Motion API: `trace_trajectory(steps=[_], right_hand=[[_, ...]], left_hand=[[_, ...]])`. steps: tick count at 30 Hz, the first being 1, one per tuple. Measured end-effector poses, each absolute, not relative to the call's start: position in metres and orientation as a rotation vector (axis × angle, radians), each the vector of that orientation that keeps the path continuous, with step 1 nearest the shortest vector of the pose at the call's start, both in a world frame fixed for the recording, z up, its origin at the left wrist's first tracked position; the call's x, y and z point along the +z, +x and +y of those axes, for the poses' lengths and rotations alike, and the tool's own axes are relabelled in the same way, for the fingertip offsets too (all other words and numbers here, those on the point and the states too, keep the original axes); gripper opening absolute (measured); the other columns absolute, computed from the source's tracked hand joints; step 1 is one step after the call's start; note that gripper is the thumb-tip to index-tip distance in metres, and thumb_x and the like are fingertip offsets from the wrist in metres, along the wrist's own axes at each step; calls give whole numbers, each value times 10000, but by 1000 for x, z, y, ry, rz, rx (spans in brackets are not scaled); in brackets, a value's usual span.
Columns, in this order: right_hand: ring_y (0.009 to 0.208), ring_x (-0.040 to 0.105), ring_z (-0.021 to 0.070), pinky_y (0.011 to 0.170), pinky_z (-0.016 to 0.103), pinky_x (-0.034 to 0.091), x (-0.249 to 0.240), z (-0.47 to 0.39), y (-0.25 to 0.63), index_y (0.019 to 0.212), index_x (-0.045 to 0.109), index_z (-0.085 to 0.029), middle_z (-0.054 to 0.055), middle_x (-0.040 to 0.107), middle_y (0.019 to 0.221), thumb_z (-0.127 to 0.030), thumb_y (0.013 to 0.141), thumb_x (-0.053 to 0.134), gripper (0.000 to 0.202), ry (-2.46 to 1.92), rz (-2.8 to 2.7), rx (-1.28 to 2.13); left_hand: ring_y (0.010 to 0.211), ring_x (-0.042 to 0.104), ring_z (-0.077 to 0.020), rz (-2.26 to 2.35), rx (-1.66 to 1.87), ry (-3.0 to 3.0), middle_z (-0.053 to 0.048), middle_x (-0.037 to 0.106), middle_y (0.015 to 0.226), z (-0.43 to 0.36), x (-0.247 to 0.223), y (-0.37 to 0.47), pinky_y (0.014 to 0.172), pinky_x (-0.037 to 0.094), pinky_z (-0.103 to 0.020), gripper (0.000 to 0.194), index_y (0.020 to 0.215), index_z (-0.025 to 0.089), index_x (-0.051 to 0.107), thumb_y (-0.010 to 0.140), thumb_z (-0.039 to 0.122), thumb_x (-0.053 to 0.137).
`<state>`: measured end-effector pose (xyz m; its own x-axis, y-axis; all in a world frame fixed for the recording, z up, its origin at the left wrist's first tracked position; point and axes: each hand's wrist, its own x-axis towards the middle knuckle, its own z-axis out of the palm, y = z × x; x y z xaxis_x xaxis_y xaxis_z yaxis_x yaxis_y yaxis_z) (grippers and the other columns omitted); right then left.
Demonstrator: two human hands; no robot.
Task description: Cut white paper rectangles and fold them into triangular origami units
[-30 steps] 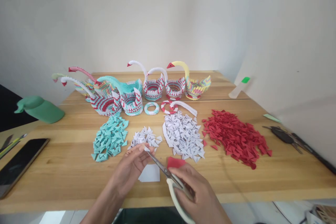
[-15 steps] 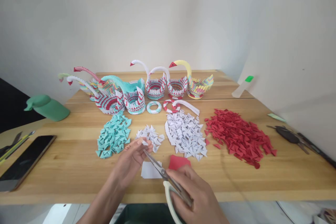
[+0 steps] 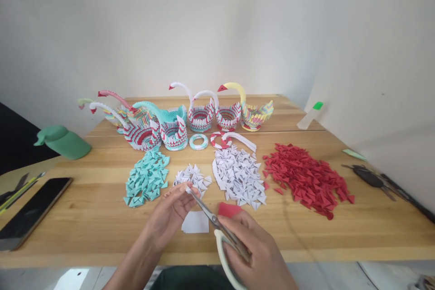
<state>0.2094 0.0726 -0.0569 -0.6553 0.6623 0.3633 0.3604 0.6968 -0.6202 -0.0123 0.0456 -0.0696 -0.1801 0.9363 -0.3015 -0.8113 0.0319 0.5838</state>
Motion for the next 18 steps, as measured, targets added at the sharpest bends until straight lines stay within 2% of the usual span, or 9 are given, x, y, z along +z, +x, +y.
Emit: trace_trajectory(steps=[12,18], right_hand=[[913,700,153,784,191,568,-61,74,208,1193,607,-221,74,695,1024,-90,827,545,394,-730,-2383,525],[895,703,179,771,236,580,-67,72,202,1239,582,-191,105,688,997,-93,846,501,413,-704,-2394,408]], left_hand=[[788,665,-203,896,1575,423,-86,750,801,46,-69,-8,795,512,-319,223,812,139,775,696,321,828],[763,653,-206,1024,1551,524,-88,756,788,46,-73,-9,793,515,-342,264,783,140,789,673,375,837]])
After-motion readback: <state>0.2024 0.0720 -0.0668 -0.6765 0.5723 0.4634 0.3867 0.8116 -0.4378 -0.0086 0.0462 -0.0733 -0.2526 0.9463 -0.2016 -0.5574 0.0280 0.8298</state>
